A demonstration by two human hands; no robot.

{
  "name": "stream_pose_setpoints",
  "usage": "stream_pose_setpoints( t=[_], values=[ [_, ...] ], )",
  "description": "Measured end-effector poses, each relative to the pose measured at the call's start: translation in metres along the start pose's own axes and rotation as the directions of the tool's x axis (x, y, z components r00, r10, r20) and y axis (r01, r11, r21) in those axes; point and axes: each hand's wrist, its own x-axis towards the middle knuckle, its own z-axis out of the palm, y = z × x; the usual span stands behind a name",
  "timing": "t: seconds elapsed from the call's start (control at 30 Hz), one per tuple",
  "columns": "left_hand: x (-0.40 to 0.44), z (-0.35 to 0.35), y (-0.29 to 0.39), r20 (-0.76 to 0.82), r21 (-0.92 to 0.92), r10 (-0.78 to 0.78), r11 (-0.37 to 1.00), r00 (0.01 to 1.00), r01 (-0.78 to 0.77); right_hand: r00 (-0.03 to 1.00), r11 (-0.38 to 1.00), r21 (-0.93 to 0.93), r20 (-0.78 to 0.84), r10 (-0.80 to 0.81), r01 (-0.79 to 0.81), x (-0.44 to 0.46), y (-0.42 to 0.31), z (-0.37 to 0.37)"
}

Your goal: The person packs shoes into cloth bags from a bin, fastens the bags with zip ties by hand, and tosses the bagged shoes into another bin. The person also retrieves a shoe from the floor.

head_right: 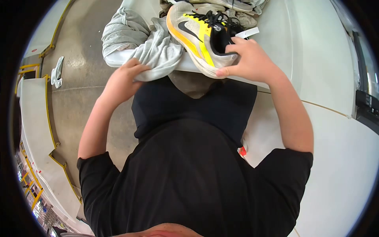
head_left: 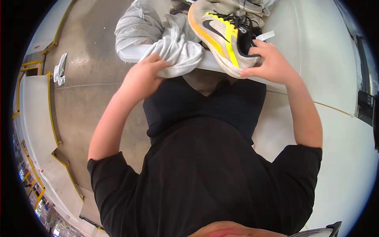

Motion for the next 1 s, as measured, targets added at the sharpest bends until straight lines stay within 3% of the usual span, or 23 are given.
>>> stream_pose_setpoints(
  t=[0.03, 0.07, 0.13, 0.17, 0.23, 0.27, 0.33, 0.43, 0.53, 0.57, 0.67, 0.7, 0.8, 0.83, 0.9, 0.93, 0.97, 1.0],
  values=[
    [0.002, -0.008, -0.002, 0.001, 0.002, 0.002, 1.0, 1.0, -0.002, 1.0, 1.0, 0.001, -0.003, 0.001, -0.001, -0.008, 0.002, 0.003],
    [0.005, -0.02, 0.0, 0.093, -0.13, -0.148, 0.979, 0.985, 0.16, 0.998, 1.0, 0.03, -0.057, 0.009, -0.007, -0.017, 0.002, 0.005],
    [0.015, -0.038, -0.003, 0.322, -0.328, -0.386, 0.811, 0.865, 0.484, 0.985, 0.996, 0.088, -0.169, 0.026, -0.011, -0.029, 0.006, 0.009],
    [0.019, -0.041, -0.012, 0.317, -0.325, -0.384, 0.815, 0.867, 0.479, 0.984, 0.996, 0.086, -0.177, 0.026, -0.01, -0.033, 0.009, 0.011],
    [0.036, -0.046, -0.033, 0.221, -0.844, -0.414, 0.372, 0.883, 0.385, 0.974, 0.998, 0.056, -0.224, 0.031, -0.019, -0.04, 0.016, 0.016],
    [0.048, -0.052, -0.032, 0.214, -0.843, -0.413, 0.38, 0.885, 0.381, 0.968, 0.999, 0.042, -0.249, 0.034, -0.024, -0.043, 0.019, 0.016],
    [0.082, -0.073, -0.023, 0.343, -0.935, -0.548, -0.123, 0.763, 0.331, 0.964, 0.999, 0.036, -0.26, 0.047, -0.039, -0.046, 0.025, 0.01],
    [0.124, -0.094, -0.019, 0.35, -0.922, -0.545, -0.057, 0.761, 0.383, 0.958, 0.997, 0.031, -0.275, 0.077, -0.072, -0.055, 0.035, 0.008],
    [0.171, -0.12, -0.003, 0.246, -0.939, -0.542, 0.074, 0.804, 0.336, 0.946, 0.823, 0.568, -0.267, 0.186, -0.002, -0.05, 0.063, 0.005],
    [0.186, -0.129, 0.007, 0.194, -0.941, -0.531, 0.136, 0.825, 0.309, 0.942, 0.82, 0.572, -0.281, 0.182, 0.013, -0.052, 0.076, 0.005],
    [0.221, -0.151, 0.045, 0.067, -0.932, -0.488, 0.28, 0.871, 0.228, 0.893, 0.485, 0.874, -0.242, 0.38, 0.031, -0.054, 0.121, 0.003],
    [0.229, -0.156, 0.057, 0.067, -0.917, -0.483, 0.316, 0.873, 0.245, 0.89, 0.482, 0.875, -0.256, 0.376, 0.048, -0.053, 0.122, 0.0],
    [0.248, -0.158, 0.086, 0.066, -0.876, -0.471, 0.395, 0.88, 0.277, 0.819, 0.023, 0.945, -0.296, 0.492, 0.327, -0.052, 0.111, -0.009],
    [0.253, -0.151, 0.092, 0.086, -0.87, -0.481, 0.391, 0.873, 0.301, 0.816, 0.017, 0.941, -0.303, 0.492, 0.339, -0.05, 0.106, -0.014],
    [0.261, -0.138, 0.093, 0.103, -0.857, -0.485, 0.4, 0.869, 0.325, 0.818, -0.143, 0.91, -0.27, 0.507, 0.389, -0.047, 0.088, -0.027],
    [0.265, -0.128, 0.088, -0.014, -0.509, -0.349, 0.809, 0.937, 0.294, 0.821, -0.223, 0.885, -0.251, 0.513, 0.409, -0.046, 0.082, -0.031],
    [0.269, -0.12, 0.085, -0.042, -0.021, -0.166, 0.986, 0.985, 0.165, 0.818, -0.23, 0.88, -0.252, 0.517, 0.416, -0.043, 0.081, -0.034],
    [0.271, -0.117, 0.084, 0.026, 0.465, 0.015, 0.885, 1.0, -0.025, 0.857, 0.005, 0.93, -0.34, 0.387, 0.367, -0.039, 0.081, -0.039]
  ],
)
